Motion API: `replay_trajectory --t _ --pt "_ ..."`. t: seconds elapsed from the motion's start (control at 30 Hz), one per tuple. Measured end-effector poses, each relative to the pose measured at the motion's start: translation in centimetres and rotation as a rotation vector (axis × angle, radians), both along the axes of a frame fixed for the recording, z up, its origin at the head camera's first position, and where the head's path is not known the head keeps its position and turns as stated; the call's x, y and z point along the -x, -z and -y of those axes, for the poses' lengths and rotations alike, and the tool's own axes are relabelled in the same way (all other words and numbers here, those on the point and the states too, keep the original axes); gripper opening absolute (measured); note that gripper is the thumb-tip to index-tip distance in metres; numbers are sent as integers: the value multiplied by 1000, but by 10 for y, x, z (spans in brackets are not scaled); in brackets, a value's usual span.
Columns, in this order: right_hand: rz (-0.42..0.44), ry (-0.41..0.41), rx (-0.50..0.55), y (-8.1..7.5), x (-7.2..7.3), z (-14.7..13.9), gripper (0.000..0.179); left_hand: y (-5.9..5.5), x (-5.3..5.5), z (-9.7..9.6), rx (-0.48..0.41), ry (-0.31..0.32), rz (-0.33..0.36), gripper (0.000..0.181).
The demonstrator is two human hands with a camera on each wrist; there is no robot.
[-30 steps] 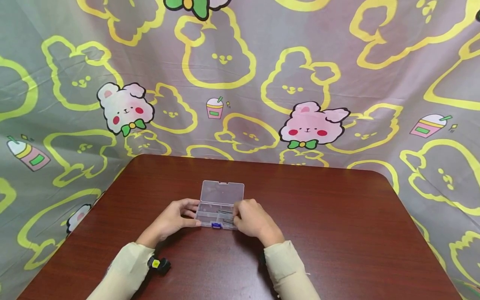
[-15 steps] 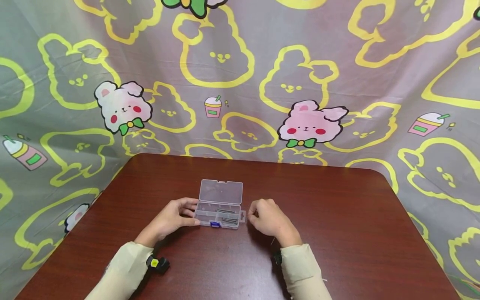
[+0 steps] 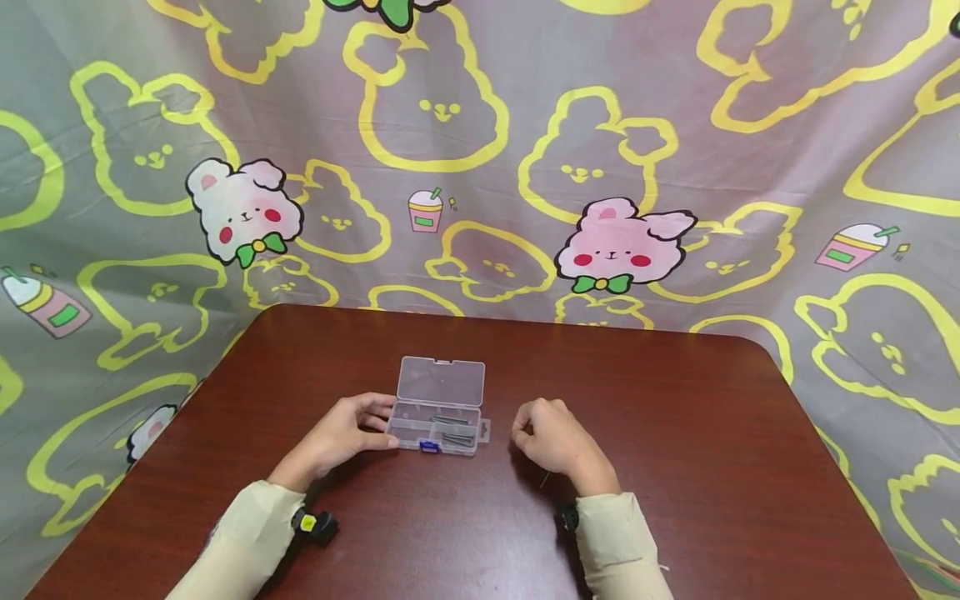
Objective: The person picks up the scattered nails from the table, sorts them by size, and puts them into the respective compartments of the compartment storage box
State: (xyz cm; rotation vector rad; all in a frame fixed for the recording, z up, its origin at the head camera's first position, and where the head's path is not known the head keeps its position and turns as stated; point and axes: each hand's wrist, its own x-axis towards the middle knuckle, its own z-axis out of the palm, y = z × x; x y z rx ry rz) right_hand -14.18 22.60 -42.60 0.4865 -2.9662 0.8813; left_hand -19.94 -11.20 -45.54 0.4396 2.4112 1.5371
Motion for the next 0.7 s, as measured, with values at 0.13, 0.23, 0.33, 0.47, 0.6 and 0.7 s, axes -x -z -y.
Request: replay_trajectory --t 0.13,0.23,0.33,0.47,0.6,0.7 --pt "-4 -4 1 1 -1 -3 16 0 1 1 4 -3 6 62" --pt "1 11 -5 4 -3 -6 18 0 2 1 7 -1 3 63" --pt "3 17 -7 6 -5 -10 19 -1 2 2 9 -3 -7 63" --pt "-5 -1 -12 5 -5 -11 18 -2 1 4 9 -9 -9 63" --pt "5 -2 -18 3 -6 -13 19 -1 0 4 10 -2 -3 63" --pt "22 14 -23 1 -7 -18 19 0 0 3 7 0 -7 63"
